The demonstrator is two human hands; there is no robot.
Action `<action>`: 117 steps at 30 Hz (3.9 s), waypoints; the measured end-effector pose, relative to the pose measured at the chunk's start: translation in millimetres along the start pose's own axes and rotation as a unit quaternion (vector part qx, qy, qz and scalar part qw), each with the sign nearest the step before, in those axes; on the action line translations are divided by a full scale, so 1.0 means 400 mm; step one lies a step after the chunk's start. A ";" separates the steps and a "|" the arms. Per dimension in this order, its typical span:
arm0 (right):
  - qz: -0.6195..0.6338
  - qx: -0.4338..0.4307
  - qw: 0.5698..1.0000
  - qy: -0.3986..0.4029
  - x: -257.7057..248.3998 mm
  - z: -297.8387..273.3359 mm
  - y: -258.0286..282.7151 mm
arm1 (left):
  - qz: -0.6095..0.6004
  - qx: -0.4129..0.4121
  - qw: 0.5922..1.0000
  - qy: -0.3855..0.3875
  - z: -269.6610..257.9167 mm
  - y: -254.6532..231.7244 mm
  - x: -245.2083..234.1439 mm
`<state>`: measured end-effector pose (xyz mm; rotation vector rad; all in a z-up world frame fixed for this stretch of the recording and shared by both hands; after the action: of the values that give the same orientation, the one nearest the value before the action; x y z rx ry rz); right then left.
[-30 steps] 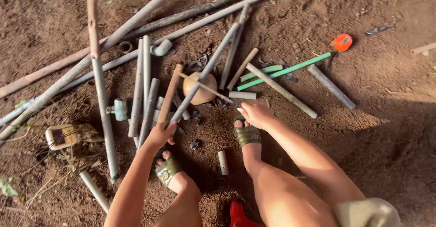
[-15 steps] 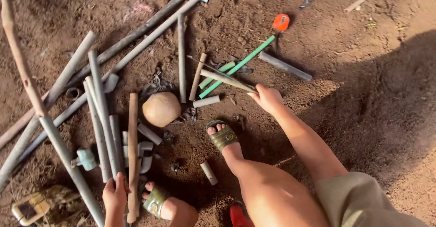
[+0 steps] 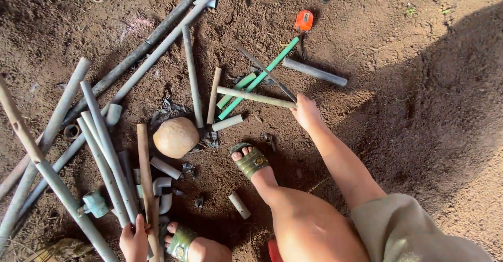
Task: The person sits on the ground and sorts through a pile of various pipes and fittings. They pick up different pieces, including PVC and metal pipes, and attempt to connect them together.
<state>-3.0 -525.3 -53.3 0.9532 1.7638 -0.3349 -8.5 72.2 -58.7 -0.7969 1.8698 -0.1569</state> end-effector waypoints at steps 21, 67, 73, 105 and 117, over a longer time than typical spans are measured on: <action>0.118 0.046 0.981 0.145 0.027 -0.077 0.042 | 0.020 -0.013 0.999 0.032 -0.022 -0.072 -0.046; 0.311 -0.126 0.857 0.391 0.187 -0.271 0.368 | -0.346 0.047 0.921 0.171 -0.008 -0.291 0.116; 0.282 -0.102 0.866 0.399 0.201 -0.244 0.345 | -0.463 -0.012 0.876 0.134 0.008 -0.265 0.127; 0.151 -0.064 0.913 0.373 0.212 -0.236 0.350 | -0.459 -0.129 0.867 0.143 -0.004 -0.276 0.118; 0.121 -0.062 0.923 0.360 0.171 -0.252 0.372 | -0.384 -0.136 0.904 0.130 0.002 -0.281 0.097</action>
<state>30.7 -336.2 -41.1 1.2860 2.2485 0.3361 34.0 -36.8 -38.4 -1.7595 1.7386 -0.5237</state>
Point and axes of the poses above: each hand's wrist, its own z-axis towards the middle knuckle, its own x-axis out of the palm, y = z × x, the point moved 1 cm from there along z, towards the middle knuckle, and after that the axes turned 12 degrees about x, right-handed, at the moved point
